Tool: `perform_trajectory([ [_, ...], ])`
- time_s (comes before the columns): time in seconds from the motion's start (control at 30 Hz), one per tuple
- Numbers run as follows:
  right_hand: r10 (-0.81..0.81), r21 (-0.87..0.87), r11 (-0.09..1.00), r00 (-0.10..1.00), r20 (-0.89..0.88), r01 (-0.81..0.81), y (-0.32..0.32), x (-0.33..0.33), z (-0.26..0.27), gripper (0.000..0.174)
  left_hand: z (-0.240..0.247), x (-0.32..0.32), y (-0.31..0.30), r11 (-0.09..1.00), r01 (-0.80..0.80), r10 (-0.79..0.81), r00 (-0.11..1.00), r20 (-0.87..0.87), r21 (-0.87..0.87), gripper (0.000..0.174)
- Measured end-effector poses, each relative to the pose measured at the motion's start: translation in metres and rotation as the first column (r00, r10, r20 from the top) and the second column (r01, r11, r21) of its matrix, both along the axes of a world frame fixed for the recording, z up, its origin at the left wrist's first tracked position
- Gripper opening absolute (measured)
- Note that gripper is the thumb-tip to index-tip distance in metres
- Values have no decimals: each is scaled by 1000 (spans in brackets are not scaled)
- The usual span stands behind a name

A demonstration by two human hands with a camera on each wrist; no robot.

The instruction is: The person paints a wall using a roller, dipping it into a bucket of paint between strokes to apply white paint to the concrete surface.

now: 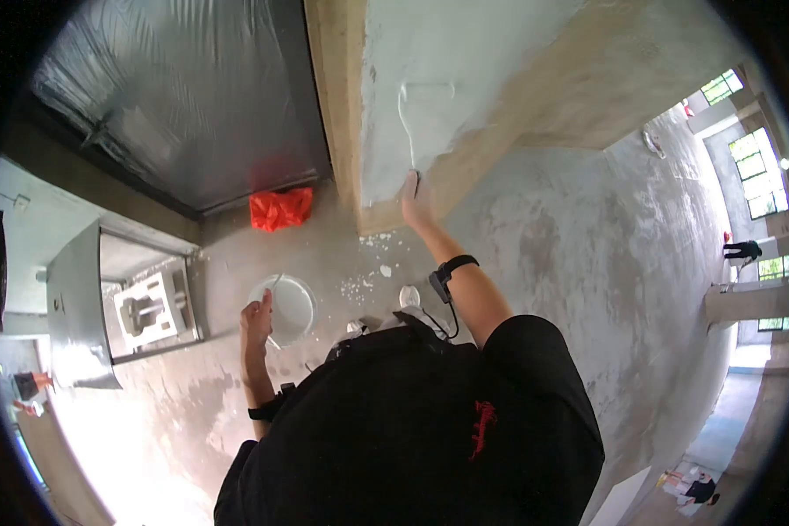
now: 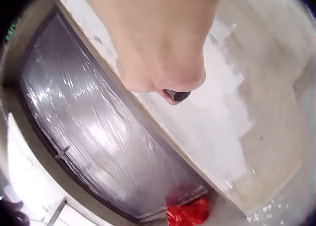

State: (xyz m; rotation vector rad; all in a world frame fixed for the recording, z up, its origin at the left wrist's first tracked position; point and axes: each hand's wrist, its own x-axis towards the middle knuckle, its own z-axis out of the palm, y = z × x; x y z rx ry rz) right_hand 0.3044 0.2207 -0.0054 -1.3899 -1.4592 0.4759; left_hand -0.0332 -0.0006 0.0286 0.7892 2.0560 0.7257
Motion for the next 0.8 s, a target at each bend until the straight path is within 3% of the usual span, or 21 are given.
perform_trajectory([
  [0.03, 13, -17, 1000, 1000, 0, -13, -7, 1, -15, 44, 1, 1, -3, 1000, -19, 19, 1000, 9, -12, 60],
  [0.1, -5, -283, 959, 1000, -26, -3, -19, 5, -38, 45, 2, 4, -9, 999, -36, 36, 999, -5, -35, 60],
  [0.2, 43, -408, 912, 999, 11, -35, -34, 10, -65, 47, 1, 6, -16, 998, -50, 50, 999, 0, -46, 61],
  [0.33, -1, -413, 910, 993, 114, 48, -50, 17, -108, 51, 15, 12, -34, 990, -96, 98, 995, 14, -105, 58],
  [0.4, 67, -615, 787, 982, 177, 57, -46, 25, -128, 55, 17, 7, -35, 992, -84, 85, 996, 9, -96, 57],
  [0.5, 27, -682, 726, 987, 156, 88, -50, 27, -111, 58, 3, -3, -43, 991, -56, 49, 997, -57, -118, 55],
  [0.73, -90, -638, 762, 994, 67, 112, -53, 30, -104, 56, 7, -5, -40, 990, -107, 113, 992, 53, -96, 50],
  [0.8, -158, -564, 797, 975, 154, 218, -57, 24, -81, 53, 12, -4, -36, 983, -151, 164, 978, 126, -103, 50],
])
